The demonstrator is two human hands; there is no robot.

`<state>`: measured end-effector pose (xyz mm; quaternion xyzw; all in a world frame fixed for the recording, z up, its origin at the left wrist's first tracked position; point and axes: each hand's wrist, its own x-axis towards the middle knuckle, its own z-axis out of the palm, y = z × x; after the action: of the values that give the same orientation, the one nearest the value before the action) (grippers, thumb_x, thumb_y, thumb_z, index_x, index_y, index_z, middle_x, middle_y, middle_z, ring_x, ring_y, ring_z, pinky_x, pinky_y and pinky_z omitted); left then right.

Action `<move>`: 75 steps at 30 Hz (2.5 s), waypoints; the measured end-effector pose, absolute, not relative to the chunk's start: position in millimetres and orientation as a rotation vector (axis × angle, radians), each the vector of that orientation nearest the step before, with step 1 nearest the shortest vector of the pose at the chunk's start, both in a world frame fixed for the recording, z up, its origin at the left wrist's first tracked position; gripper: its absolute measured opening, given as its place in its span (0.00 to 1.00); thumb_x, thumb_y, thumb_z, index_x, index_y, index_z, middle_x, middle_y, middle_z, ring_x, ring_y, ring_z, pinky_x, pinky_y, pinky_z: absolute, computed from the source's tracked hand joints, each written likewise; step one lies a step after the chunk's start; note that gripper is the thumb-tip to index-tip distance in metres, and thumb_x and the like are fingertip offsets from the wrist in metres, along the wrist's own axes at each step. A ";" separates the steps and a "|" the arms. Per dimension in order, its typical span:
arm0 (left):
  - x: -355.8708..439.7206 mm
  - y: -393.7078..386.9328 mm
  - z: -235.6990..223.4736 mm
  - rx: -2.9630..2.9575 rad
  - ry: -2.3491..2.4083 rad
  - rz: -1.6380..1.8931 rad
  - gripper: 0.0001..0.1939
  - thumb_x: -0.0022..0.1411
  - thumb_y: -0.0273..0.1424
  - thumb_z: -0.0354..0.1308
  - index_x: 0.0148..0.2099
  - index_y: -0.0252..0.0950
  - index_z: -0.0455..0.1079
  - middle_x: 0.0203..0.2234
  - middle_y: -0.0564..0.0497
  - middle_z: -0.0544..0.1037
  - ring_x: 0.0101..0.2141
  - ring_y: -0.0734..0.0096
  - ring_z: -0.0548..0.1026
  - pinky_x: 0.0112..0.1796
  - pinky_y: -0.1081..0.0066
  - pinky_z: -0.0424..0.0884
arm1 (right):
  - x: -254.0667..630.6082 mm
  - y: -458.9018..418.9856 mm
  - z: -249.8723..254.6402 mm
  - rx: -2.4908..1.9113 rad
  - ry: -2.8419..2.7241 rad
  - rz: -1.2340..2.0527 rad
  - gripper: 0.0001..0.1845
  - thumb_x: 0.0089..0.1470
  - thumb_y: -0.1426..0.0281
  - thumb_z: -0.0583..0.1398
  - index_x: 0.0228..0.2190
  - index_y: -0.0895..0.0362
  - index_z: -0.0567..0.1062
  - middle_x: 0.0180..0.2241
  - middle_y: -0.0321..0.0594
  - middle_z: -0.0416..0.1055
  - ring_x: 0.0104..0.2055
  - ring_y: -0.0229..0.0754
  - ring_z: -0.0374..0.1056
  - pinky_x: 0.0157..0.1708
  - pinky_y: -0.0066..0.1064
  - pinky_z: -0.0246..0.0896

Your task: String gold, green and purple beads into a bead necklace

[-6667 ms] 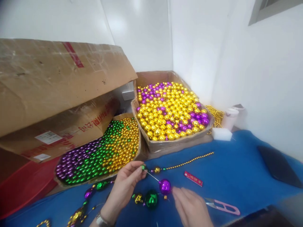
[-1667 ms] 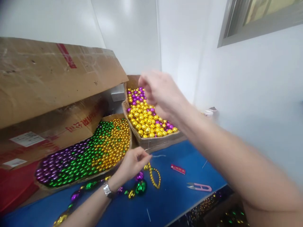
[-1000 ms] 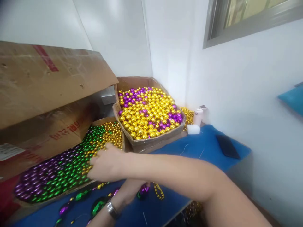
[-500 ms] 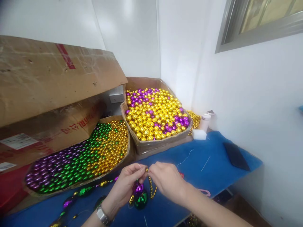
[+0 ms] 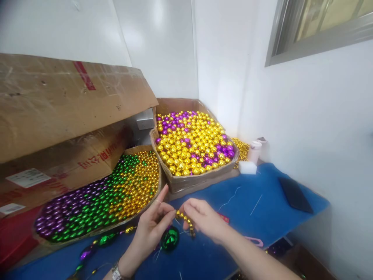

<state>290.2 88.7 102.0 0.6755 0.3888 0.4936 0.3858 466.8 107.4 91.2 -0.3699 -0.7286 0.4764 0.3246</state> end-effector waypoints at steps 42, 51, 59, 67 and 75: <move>287.4 83.2 100.0 1.988 1.232 1.348 0.16 0.60 0.28 0.56 0.51 0.42 0.71 0.30 0.50 0.78 0.32 0.69 0.74 0.37 0.72 0.68 | 465.2 96.7 89.5 -0.756 -1.638 1.622 0.18 0.59 0.54 0.52 0.31 0.57 0.63 0.26 0.33 0.71 0.18 0.27 0.59 0.19 0.19 0.51; 266.3 78.0 104.3 2.039 1.320 1.374 0.06 0.58 0.29 0.58 0.32 0.40 0.76 0.31 0.46 0.78 0.37 0.61 0.73 0.41 0.66 0.65 | 474.5 88.7 87.3 -0.820 -1.749 1.452 0.16 0.61 0.57 0.52 0.33 0.58 0.68 0.21 0.29 0.63 0.22 0.31 0.59 0.25 0.23 0.52; 265.6 64.5 103.3 1.161 1.186 1.341 0.12 0.59 0.39 0.56 0.31 0.35 0.69 0.21 0.53 0.71 0.19 0.77 0.63 0.21 0.77 0.58 | 473.7 82.9 62.9 -0.841 -1.763 1.465 0.16 0.60 0.58 0.54 0.28 0.58 0.68 0.23 0.30 0.61 0.22 0.31 0.59 0.25 0.24 0.52; 280.1 70.1 103.9 0.810 0.763 1.338 0.11 0.62 0.35 0.54 0.31 0.35 0.60 0.24 0.54 0.74 0.13 0.86 0.59 0.15 0.81 0.50 | 465.6 83.8 61.3 -0.775 -1.412 1.547 0.15 0.61 0.57 0.47 0.34 0.54 0.63 0.37 0.39 0.66 0.20 0.29 0.49 0.19 0.24 0.46; 280.8 72.8 107.7 0.950 0.830 1.228 0.11 0.63 0.36 0.53 0.30 0.34 0.64 0.22 0.53 0.74 0.16 0.82 0.62 0.17 0.80 0.55 | 460.7 95.9 101.5 -0.804 -1.458 1.370 0.13 0.63 0.58 0.41 0.29 0.51 0.51 0.21 0.28 0.52 0.18 0.32 0.47 0.17 0.24 0.48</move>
<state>280.8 72.8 107.7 0.4161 0.3636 0.5377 0.6368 460.7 95.9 101.5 -0.3284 -0.5958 0.5599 0.4730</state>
